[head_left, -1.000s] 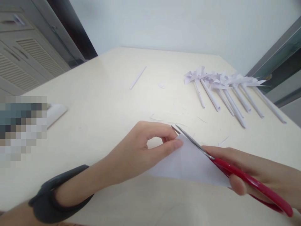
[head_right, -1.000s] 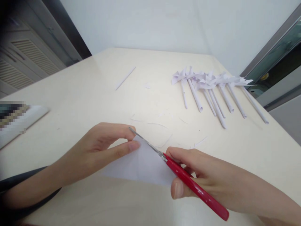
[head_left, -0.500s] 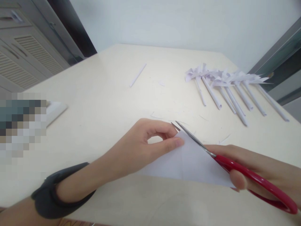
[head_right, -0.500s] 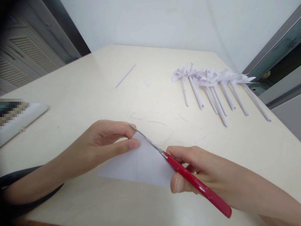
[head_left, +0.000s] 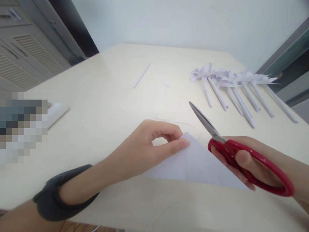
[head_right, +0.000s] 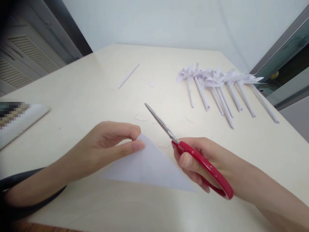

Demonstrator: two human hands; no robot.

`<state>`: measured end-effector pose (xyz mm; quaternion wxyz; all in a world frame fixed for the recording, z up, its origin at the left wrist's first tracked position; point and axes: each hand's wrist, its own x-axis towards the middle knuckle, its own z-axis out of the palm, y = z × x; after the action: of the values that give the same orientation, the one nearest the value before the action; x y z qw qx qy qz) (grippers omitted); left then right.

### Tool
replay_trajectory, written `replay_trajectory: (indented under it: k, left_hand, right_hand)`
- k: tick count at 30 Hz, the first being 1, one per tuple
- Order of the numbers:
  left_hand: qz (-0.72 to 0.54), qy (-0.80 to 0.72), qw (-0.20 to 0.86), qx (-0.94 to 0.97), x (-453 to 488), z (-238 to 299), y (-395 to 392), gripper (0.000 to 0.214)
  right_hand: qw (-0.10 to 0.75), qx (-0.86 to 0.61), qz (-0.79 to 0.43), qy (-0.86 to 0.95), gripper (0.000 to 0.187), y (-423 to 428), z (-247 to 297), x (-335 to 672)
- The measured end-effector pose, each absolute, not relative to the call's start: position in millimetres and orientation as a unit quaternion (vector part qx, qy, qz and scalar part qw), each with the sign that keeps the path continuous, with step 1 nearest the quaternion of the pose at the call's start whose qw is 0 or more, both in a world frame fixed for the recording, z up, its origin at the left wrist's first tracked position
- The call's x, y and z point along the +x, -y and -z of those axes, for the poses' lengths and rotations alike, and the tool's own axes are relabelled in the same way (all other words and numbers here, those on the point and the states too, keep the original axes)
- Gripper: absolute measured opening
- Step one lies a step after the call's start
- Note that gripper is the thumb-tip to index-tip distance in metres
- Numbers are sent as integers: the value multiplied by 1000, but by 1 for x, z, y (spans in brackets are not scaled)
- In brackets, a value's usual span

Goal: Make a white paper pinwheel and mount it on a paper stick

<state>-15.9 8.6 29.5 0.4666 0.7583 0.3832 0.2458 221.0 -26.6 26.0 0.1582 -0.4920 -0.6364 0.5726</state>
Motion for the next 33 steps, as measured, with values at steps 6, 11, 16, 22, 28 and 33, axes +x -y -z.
replay_trajectory:
  k: [6, 11, 16, 22, 28, 33]
  left_hand:
    - [-218, -386, 477, 759, -15, -29, -8, 32]
    - [-199, -389, 476, 763, -14, -31, -8, 32]
    - [-206, -402, 490, 746, -15, -26, -10, 28]
    - [-223, -434, 532, 692, -14, -23, -11, 27]
    - [-196, -407, 679, 579, -15, -24, -11, 8]
    - [-152, -338, 731, 573, -15, -16, -12, 15]
  right_hand:
    - [150, -479, -610, 613, 46, 17, -20, 223]
    - [147, -498, -615, 593, 31, 19, -21, 221]
    - [144, -508, -637, 561, 24, 21, -27, 217]
    - [157, -524, -620, 563, 17, 22, -21, 222]
    - [184, -535, -573, 593, 13, 22, -18, 227]
    - [199, -535, -554, 606, 13, 22, -21, 224]
